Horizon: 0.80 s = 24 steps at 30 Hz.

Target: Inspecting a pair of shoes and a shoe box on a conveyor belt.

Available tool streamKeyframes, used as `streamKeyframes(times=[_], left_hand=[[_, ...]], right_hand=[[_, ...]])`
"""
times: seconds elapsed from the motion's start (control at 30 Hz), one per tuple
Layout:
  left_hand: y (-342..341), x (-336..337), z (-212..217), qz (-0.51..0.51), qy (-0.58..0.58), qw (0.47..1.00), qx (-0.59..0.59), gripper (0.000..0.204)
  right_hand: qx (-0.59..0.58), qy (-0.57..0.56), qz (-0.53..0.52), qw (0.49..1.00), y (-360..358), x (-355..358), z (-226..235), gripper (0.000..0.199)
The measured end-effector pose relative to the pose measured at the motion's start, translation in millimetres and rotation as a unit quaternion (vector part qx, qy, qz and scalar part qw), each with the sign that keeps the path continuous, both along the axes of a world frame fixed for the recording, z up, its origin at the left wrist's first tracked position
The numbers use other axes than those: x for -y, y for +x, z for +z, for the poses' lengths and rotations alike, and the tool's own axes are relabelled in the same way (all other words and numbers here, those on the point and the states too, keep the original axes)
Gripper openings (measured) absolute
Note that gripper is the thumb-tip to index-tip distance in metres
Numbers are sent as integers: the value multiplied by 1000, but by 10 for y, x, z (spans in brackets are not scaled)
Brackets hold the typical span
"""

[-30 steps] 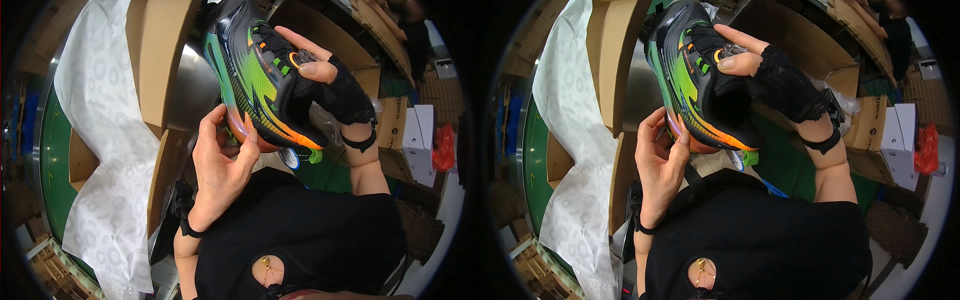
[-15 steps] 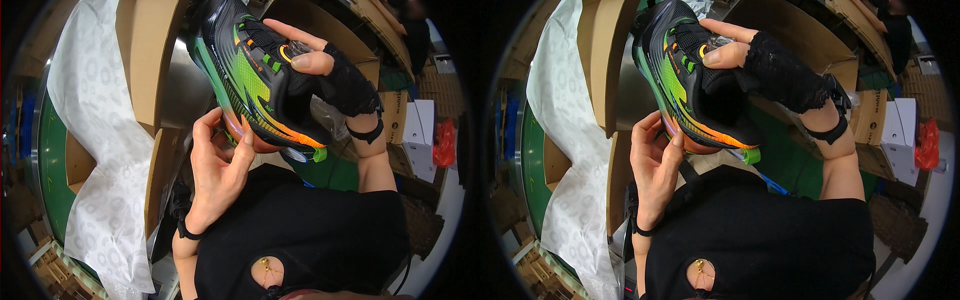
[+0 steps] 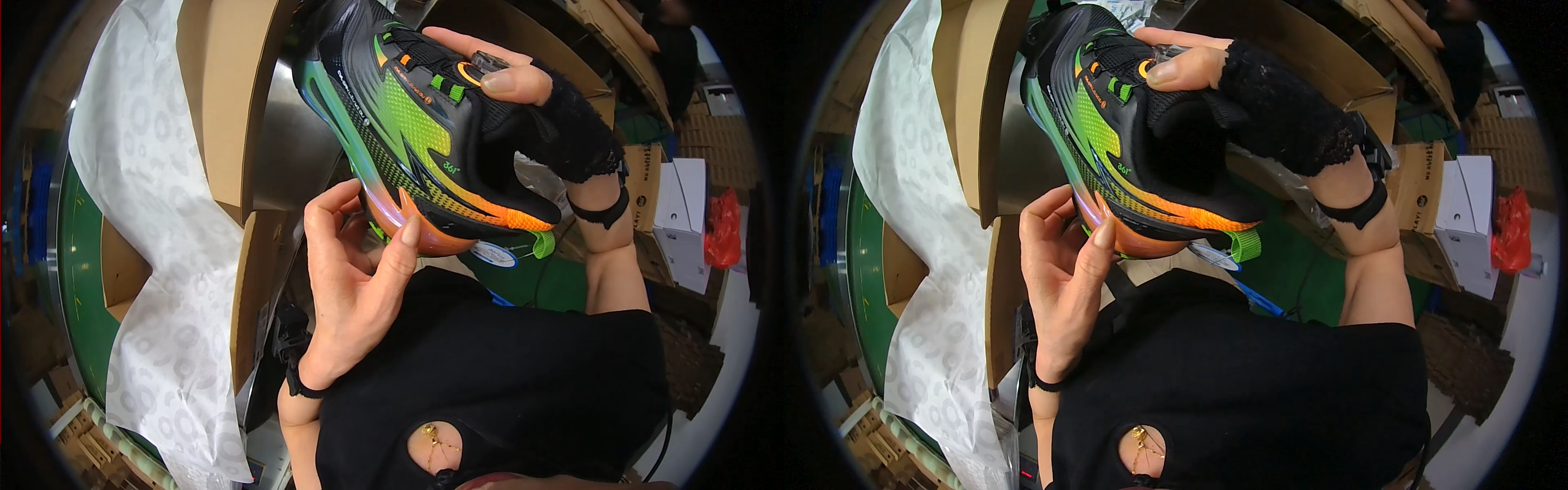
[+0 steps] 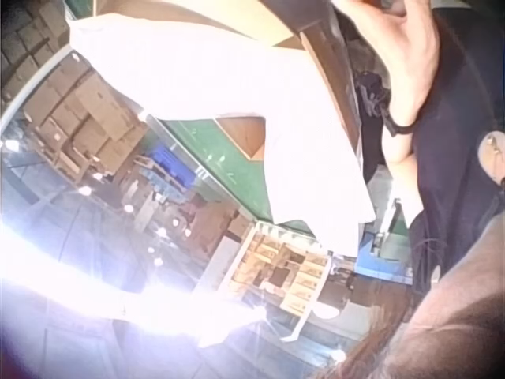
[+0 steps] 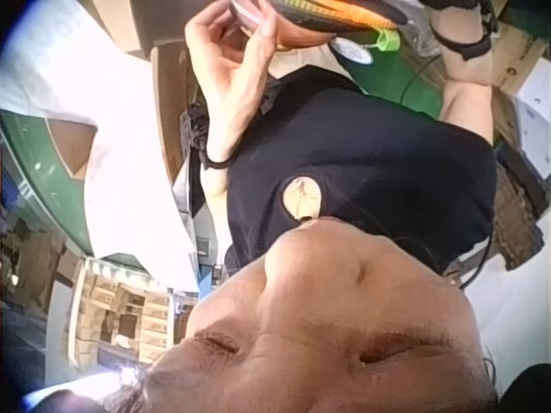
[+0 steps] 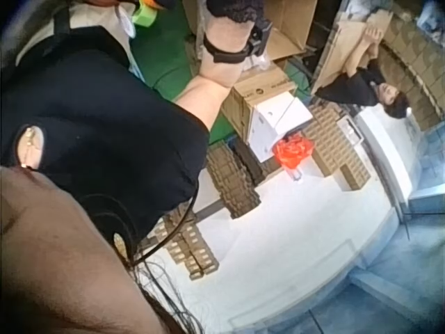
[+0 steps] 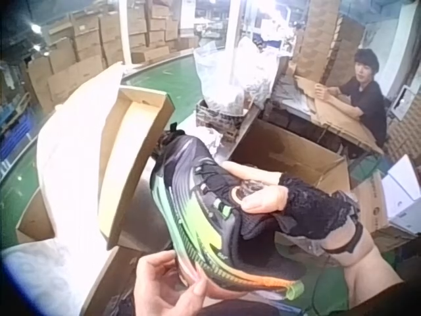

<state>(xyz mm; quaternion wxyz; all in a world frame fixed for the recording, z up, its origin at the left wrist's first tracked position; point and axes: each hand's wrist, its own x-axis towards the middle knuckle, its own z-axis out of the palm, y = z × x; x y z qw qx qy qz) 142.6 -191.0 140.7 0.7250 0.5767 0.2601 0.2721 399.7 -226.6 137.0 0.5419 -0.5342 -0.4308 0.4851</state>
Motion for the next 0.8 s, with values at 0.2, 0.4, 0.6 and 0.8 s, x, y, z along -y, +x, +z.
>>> streamKeyframes(times=[0.2,0.4,0.6,0.8], left_hand=[[28,23,10,2,-26,1000,5,50],[45,41,24,9,-63,998,1,53],[59,47,60,13,-79,997,13,56],[58,46,79,30,-71,997,17,56]], right_hand=[[59,-45,9,997,19,-7,106,58],[-129,-28,28,991,-30,93,78,51],[-229,-6,44,972,36,208,-47,21],[-277,-6,31,960,-4,191,-116,22]])
